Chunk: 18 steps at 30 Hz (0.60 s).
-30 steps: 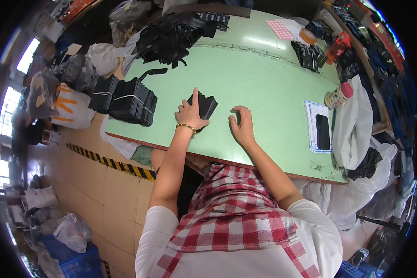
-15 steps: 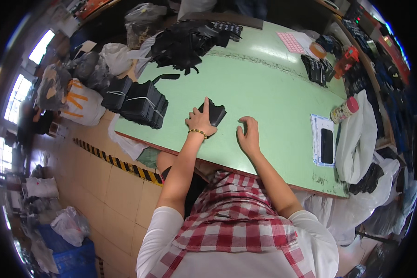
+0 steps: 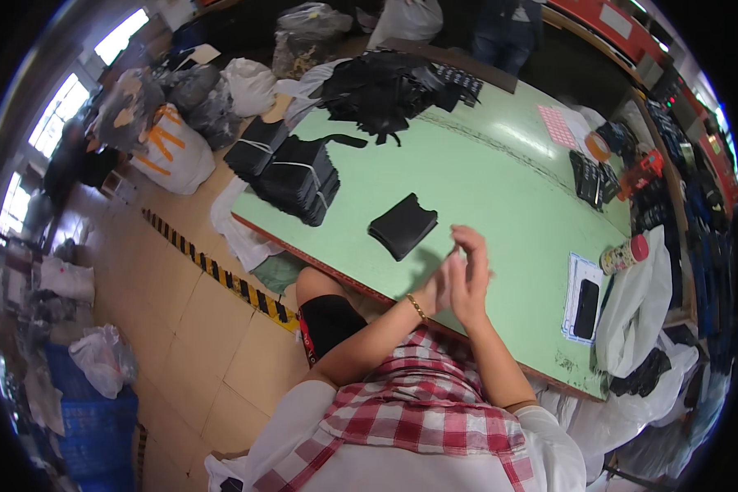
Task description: The recorder is inspecting and counting black fabric components for shoes at a workbench in a factory.
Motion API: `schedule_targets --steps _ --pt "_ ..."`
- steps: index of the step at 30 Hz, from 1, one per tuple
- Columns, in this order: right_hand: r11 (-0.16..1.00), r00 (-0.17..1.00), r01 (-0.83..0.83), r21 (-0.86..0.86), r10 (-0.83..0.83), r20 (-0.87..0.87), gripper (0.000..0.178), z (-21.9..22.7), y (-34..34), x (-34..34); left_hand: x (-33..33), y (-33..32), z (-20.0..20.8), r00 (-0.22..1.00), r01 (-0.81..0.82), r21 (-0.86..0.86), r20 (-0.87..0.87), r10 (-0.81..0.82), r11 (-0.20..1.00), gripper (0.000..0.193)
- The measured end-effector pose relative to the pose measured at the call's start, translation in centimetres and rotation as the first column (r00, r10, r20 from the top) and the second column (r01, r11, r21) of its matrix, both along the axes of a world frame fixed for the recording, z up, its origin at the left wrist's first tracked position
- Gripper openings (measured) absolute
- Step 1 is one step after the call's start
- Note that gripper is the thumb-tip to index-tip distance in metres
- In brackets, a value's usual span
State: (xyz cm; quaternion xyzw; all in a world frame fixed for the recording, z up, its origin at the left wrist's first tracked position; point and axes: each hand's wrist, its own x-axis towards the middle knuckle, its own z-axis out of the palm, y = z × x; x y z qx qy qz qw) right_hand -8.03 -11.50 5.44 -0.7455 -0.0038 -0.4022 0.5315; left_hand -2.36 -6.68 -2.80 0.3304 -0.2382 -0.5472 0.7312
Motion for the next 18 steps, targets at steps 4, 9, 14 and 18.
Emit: schedule_targets --steps 4,9,14,18 --pt "0.844 0.972 -0.154 -0.514 0.037 -0.23 0.047 -1.7 -2.3 -0.5 -0.8 0.4 3.0 0.937 0.019 -0.06 -0.347 -0.039 0.998 0.077" --pt "0.782 0.802 0.127 -0.61 -0.443 -0.4 0.052 -5.9 -8.1 -1.9 3.8 2.8 7.4 0.954 0.0 -0.077 -0.298 -0.023 0.997 0.074" --pt "0.795 0.824 0.229 -0.562 -0.466 -0.323 0.042 -6.8 -5.0 -3.4 7.8 3.1 7.2 -0.077 -0.683 0.074 0.982 -0.172 0.726 0.089" --pt "0.841 0.903 -0.008 -0.541 -0.227 -0.366 0.046 -5.6 1.5 -2.9 9.3 0.5 3.4 -0.058 -0.786 0.376 0.745 -0.665 0.491 0.109"
